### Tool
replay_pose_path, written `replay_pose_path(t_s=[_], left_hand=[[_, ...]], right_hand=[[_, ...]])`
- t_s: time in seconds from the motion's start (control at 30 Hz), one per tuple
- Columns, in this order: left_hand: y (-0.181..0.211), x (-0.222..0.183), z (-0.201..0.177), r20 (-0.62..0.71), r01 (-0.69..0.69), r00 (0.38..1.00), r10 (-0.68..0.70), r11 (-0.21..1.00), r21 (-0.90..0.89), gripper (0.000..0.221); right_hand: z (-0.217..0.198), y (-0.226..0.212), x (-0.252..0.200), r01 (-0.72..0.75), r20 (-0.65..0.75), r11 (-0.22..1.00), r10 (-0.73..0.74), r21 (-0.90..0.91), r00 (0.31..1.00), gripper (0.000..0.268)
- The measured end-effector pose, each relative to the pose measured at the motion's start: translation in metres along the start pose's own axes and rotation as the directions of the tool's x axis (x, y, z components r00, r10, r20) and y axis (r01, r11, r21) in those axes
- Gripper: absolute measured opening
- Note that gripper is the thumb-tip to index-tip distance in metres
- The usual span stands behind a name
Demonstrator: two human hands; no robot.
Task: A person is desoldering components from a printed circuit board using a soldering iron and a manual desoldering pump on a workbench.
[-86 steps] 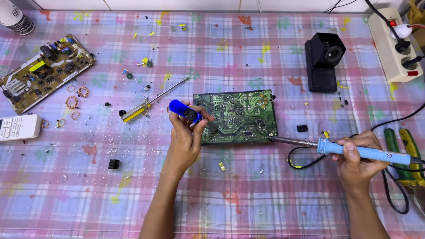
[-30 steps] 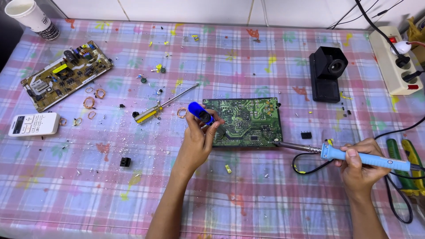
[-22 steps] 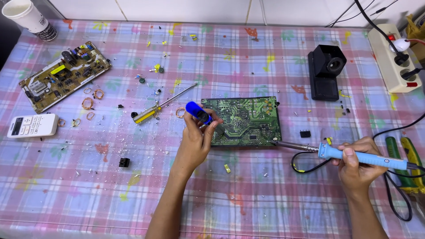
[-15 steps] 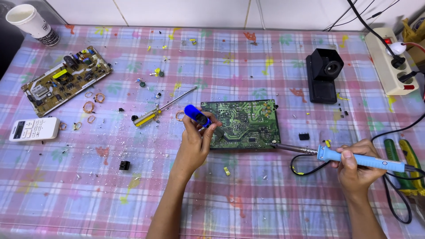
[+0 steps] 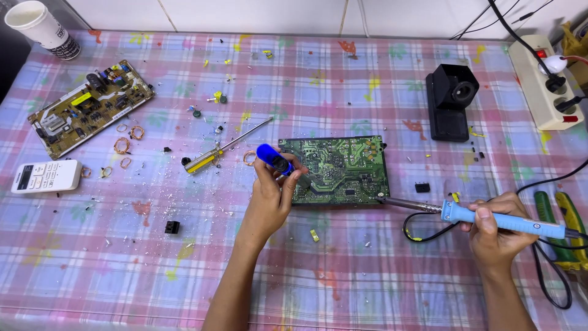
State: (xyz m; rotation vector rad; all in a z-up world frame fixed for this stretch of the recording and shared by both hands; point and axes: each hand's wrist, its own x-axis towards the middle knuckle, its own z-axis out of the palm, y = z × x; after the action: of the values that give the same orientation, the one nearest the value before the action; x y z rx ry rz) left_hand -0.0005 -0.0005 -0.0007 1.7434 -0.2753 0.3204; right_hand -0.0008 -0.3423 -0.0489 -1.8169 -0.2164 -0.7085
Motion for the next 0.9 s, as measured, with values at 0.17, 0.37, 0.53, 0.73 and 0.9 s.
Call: replay_pose_path(t_s=[0.17,0.37,0.53,0.73,0.9], left_hand=[[0.0,0.0,0.0,0.003,0.004,1.0,-0.004,1.0,0.015,0.028],[-0.001,-0.001,0.001,-0.002,-0.001,1.0,0.001,1.0,-0.002,0.029],[0.0,-0.001,0.002,-0.042,0.012,0.999,-0.013,1.0,-0.011,0.027],[0.006,0.002,0.0,-0.017,0.002,1.0,0.0,0.998,0.067,0.028],[0.01,0.005,-0.005,-0.024,0.096,0.995,-0.095,0.995,0.041,0.026]], right_hand=[[0.0,0.001,-0.001,-0.005,-0.005,1.0,0.005,-0.001,1.0,0.026],[-0.002,0.002,0.001,0.04,0.023,0.999,-0.039,-0.034,0.999,0.026],[-0.004,-0.014,0.009,0.142,0.117,0.986,-0.131,-0.086,0.984,0.02],[0.017,-0.069,0.041,0.234,0.322,0.953,-0.164,-0.193,0.932,0.012],[0.04,-0.08,0.059,0.371,0.469,0.9,-0.233,-0.227,0.852,0.015]])
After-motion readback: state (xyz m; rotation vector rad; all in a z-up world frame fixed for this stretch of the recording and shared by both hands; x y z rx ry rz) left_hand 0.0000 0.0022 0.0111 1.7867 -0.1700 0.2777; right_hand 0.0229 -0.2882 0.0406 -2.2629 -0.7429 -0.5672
